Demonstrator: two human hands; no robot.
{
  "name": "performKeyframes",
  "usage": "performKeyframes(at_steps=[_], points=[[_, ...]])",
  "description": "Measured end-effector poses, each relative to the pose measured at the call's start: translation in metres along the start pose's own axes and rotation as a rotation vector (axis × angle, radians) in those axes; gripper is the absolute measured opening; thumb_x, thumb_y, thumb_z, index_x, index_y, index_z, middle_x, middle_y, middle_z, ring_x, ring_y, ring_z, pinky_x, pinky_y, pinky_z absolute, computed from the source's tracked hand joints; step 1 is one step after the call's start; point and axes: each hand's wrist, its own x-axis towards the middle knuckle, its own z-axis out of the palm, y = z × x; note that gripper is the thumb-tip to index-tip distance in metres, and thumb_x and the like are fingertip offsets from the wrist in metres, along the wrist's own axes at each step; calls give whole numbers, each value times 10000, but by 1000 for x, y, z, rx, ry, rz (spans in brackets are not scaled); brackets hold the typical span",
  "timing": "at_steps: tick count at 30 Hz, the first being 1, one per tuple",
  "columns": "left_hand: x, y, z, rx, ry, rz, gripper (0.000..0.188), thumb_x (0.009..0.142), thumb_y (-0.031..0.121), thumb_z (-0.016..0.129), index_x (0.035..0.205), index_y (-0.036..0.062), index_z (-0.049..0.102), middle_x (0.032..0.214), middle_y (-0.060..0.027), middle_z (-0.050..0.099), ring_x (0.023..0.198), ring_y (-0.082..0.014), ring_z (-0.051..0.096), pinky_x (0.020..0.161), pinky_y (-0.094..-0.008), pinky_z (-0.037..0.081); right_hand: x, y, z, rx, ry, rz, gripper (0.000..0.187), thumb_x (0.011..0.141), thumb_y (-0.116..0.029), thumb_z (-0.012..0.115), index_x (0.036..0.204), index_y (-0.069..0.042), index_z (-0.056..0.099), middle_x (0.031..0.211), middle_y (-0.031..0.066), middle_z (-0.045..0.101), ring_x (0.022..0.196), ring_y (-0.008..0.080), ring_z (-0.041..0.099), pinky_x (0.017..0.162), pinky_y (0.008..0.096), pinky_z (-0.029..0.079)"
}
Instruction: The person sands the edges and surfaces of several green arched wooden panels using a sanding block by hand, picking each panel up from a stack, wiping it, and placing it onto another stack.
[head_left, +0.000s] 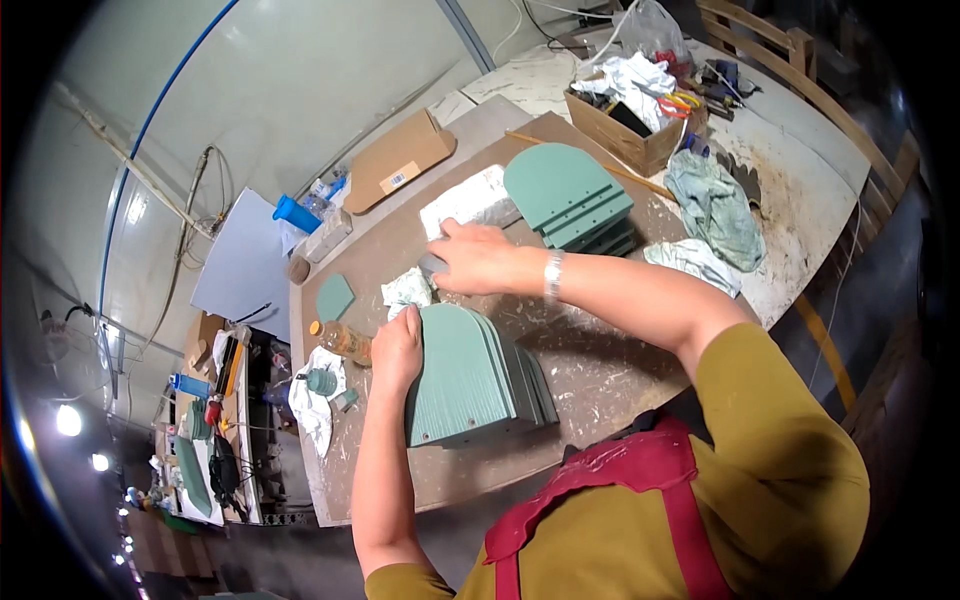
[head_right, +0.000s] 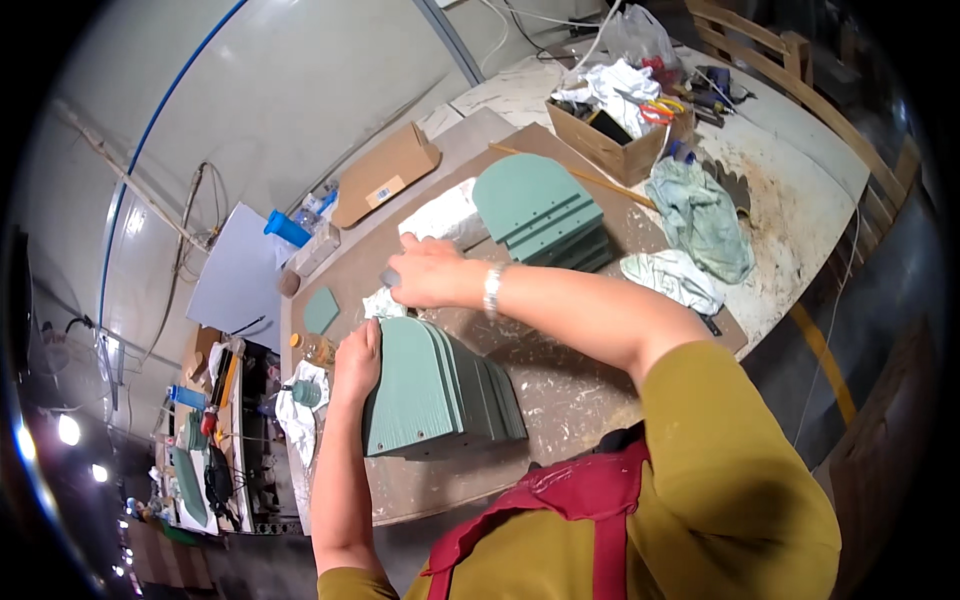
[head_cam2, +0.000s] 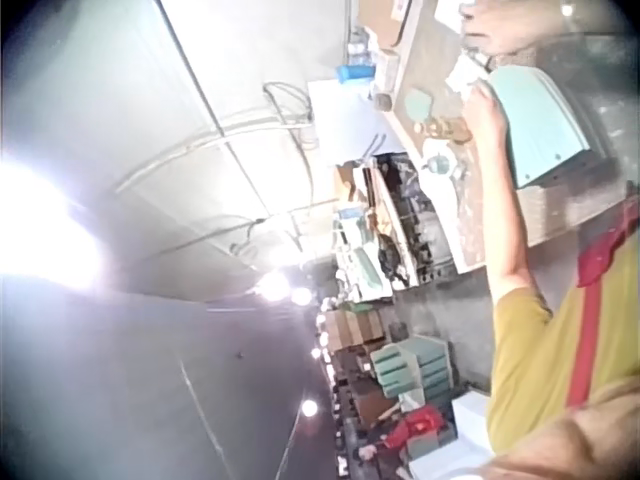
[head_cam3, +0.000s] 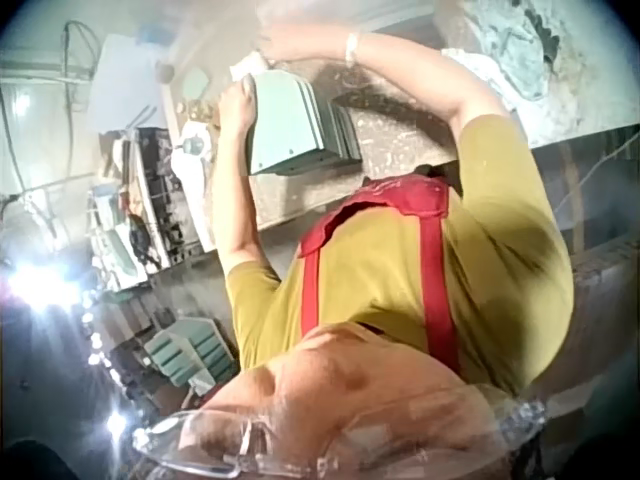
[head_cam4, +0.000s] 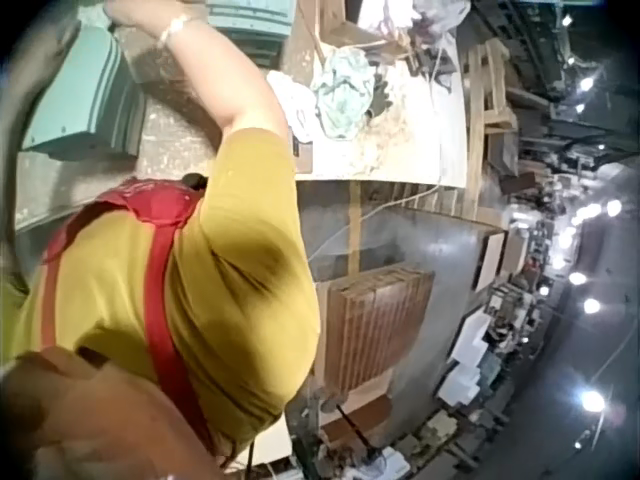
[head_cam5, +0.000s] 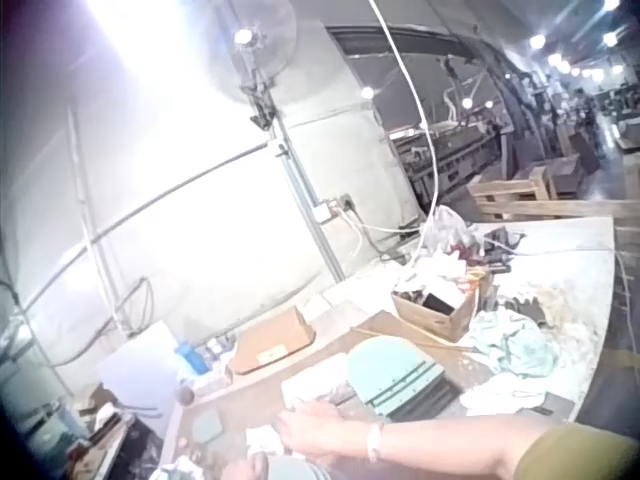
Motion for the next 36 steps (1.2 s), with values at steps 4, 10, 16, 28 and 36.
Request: performKeyframes(at_steps=[4, 10, 16, 28, 36], points=[[-7, -15, 7, 17, 48, 22, 418, 1039, 343, 367, 940, 23, 617, 847, -268, 656, 818, -488, 619, 730, -585, 464, -39, -34, 5, 146, -102, -155, 543, 899, -368, 546, 1375, -105, 524, 1367, 211, 471, 1215, 380, 520, 1035, 436, 428], [-5, -2, 3, 31, 74, 43, 415, 1038, 315, 379, 880, 14, 617, 829, -267, 646, 791, -488, 607, 720, -578, 465, -106, 14, -11, 191, -28, -76, 548, 899, -421, 550, 1350, -110, 562, 1363, 171, 500, 1172, 357, 574, 978, 429, 480], [-5, -2, 4, 34, 53, 32, 426, 1043, 310, 363, 889, 13, 626, 871, -268, 654, 820, -478, 614, 755, -573, 465, -59, -3, -4, 314, 8, -337, 556, 890, -423, 601, 1366, -139, 555, 1366, 199, 486, 1218, 377, 536, 1036, 416, 439], [-5, -12, 11, -6, 75, 50, 458, 1040, 335, 338, 915, 2, 627, 873, -269, 657, 852, -479, 612, 781, -569, 466, -52, 12, 9, 135, -37, -399, 532, 887, -456, 591, 1363, -219, 577, 1361, 226, 508, 1288, 390, 469, 1074, 486, 381], [-60, 48, -36, -18, 303, 397, 379, 907, 298, 579, 1149, 7, 604, 1193, -195, 584, 1090, -368, 566, 928, -480, 473, -70, 35, -49, 159, 9, -114, 548, 925, -418, 581, 1374, -104, 551, 1312, 167, 554, 1132, 315, 597, 967, 385, 478]])
